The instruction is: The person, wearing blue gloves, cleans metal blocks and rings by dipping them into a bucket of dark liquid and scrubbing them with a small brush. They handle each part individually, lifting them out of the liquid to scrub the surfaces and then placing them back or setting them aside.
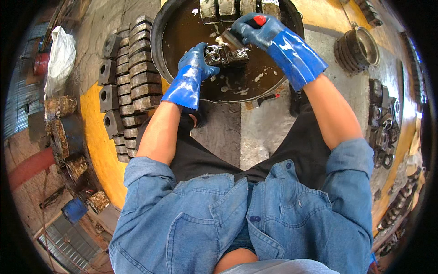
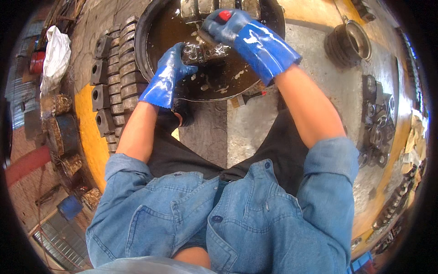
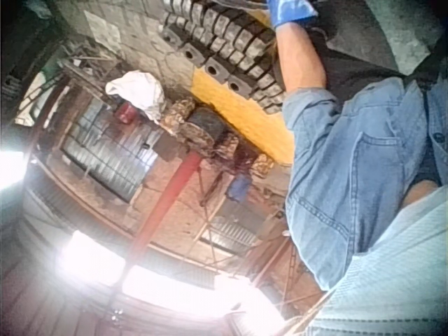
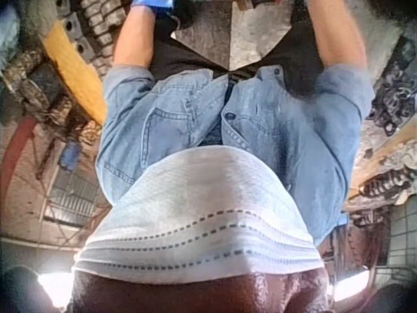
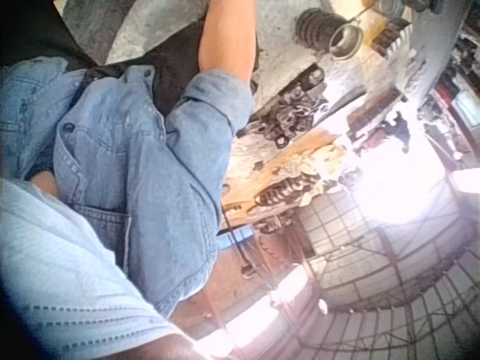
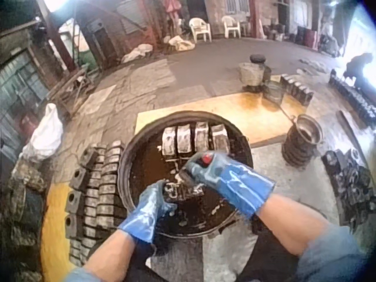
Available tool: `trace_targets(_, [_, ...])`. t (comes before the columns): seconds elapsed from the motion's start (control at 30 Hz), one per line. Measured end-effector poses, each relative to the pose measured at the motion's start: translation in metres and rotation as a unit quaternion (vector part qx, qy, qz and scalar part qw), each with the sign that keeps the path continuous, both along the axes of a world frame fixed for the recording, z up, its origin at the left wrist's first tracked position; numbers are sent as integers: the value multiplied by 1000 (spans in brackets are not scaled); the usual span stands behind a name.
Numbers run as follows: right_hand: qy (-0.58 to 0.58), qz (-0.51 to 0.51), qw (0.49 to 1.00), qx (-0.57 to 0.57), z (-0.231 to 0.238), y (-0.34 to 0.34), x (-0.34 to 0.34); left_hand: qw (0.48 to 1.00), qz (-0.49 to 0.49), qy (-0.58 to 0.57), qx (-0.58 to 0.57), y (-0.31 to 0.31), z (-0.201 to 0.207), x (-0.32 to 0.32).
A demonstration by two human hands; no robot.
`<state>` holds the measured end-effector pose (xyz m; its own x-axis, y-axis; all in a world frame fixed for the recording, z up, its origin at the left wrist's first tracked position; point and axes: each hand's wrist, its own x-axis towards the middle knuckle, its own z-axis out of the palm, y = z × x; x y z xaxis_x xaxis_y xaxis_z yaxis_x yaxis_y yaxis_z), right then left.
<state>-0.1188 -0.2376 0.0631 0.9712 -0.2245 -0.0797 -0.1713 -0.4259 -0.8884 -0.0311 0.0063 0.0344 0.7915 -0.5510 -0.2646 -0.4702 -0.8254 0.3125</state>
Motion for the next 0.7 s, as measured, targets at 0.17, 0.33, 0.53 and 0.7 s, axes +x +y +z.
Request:
trace_targets(0.17, [40,-26,999,-23,6,0,-4,1000,-27,2,5,-2,7,0])
trace_targets(0.33, [-29,-15,999,-19,-6,-3,-5,1000,-21,-7,-9,-1,0,-1])
trace_targets(0.53, [6,-37,996,-76,-5,-10,-2,1000,-6,10,-2,-3,4,0])
trace_targets(0.7, [-87,38,994,-44,-4,5,-14,1000,4,5,-15,0,-1,1])
